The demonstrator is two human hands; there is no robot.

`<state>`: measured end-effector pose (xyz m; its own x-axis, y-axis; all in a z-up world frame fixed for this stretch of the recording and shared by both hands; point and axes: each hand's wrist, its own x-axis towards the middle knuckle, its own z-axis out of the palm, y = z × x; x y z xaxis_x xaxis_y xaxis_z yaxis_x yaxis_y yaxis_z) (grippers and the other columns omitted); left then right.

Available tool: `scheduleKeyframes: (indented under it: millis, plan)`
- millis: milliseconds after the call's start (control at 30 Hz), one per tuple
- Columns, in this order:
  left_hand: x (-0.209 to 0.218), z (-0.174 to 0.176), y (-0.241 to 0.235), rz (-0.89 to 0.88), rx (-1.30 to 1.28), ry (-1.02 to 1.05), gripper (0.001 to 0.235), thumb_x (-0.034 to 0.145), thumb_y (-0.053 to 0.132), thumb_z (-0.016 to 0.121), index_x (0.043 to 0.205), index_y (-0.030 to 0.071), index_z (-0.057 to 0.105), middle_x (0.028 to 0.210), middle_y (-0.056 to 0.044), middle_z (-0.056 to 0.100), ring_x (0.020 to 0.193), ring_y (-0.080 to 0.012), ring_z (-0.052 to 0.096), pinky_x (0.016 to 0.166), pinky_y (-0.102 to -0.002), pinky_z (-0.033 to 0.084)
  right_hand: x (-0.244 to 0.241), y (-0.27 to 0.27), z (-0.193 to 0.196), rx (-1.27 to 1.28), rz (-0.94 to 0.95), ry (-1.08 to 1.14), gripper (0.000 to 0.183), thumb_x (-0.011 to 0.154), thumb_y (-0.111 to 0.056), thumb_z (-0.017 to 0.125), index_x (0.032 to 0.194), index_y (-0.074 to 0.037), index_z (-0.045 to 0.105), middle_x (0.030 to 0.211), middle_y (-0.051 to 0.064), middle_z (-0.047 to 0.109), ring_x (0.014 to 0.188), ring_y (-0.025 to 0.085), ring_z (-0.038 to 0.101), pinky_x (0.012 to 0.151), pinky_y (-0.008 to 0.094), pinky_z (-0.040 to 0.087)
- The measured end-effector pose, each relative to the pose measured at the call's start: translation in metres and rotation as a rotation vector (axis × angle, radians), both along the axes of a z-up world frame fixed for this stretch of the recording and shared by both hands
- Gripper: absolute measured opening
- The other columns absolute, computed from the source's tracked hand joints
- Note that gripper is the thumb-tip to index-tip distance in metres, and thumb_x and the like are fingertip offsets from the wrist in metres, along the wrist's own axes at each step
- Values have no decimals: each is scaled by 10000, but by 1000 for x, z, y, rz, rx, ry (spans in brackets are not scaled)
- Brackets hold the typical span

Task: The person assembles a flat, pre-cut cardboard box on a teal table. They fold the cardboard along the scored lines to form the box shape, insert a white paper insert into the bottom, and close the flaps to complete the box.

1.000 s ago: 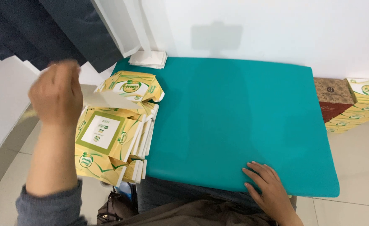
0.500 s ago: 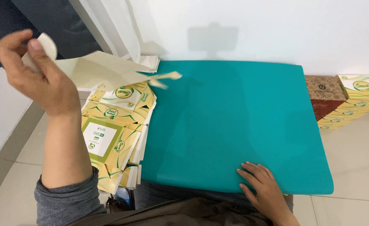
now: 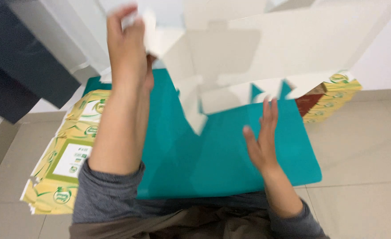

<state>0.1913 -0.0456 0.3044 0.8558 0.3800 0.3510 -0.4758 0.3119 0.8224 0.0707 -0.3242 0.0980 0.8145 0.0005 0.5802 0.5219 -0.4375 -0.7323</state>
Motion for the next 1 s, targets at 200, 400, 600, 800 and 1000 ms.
scheduleKeyframes:
  millis: [200, 400, 600, 800, 1000]
  plan:
    - [-21, -178, 20, 44, -127, 281, 429, 1011, 69, 583, 1430, 58, 491, 1154, -183, 535, 999, -262, 683, 821, -348, 640, 89, -11, 29, -234, -277, -182, 641, 1129, -466, 450, 1660, -123, 348, 1616, 365, 200, 1510, 604, 188, 1242, 668, 191]
    - [-77, -286, 58, 13, 295, 610, 445, 1030, 103, 614, 1444, 50, 459, 1083, -140, 571, 924, -229, 639, 751, -327, 578, 126, -2, -25, -941, -152, 490, 681, 991, -772, 343, 1585, -450, 425, 1734, 118, 208, 1601, 436, 121, 1221, 647, 232]
    - [-128, -282, 53, -76, 762, 683, 303, 1030, 99, 613, 1320, 33, 557, 940, -189, 649, 773, -293, 722, 606, -388, 619, 20, -38, -34, -788, -95, 439, 616, 996, -636, 516, 1552, -370, 486, 1550, 57, 502, 1537, 320, 364, 1226, 607, 240]
    - [-160, -280, 30, -89, 969, 687, 300, 1040, 291, 580, 1310, 160, 583, 822, -25, 535, 665, -204, 483, 623, -451, 360, -70, -55, -85, -760, -326, 189, 637, 956, -539, 608, 1512, -237, 528, 1384, 53, 610, 1280, 298, 562, 989, 496, 445]
    - [-162, -290, 24, -10, 1037, 641, 325, 1034, 308, 584, 1303, 127, 584, 807, -33, 538, 645, -206, 497, 582, -437, 368, -69, -50, -101, -552, -303, 294, 650, 980, -387, 659, 1565, -174, 475, 1300, 110, 548, 1197, 317, 573, 941, 522, 478]
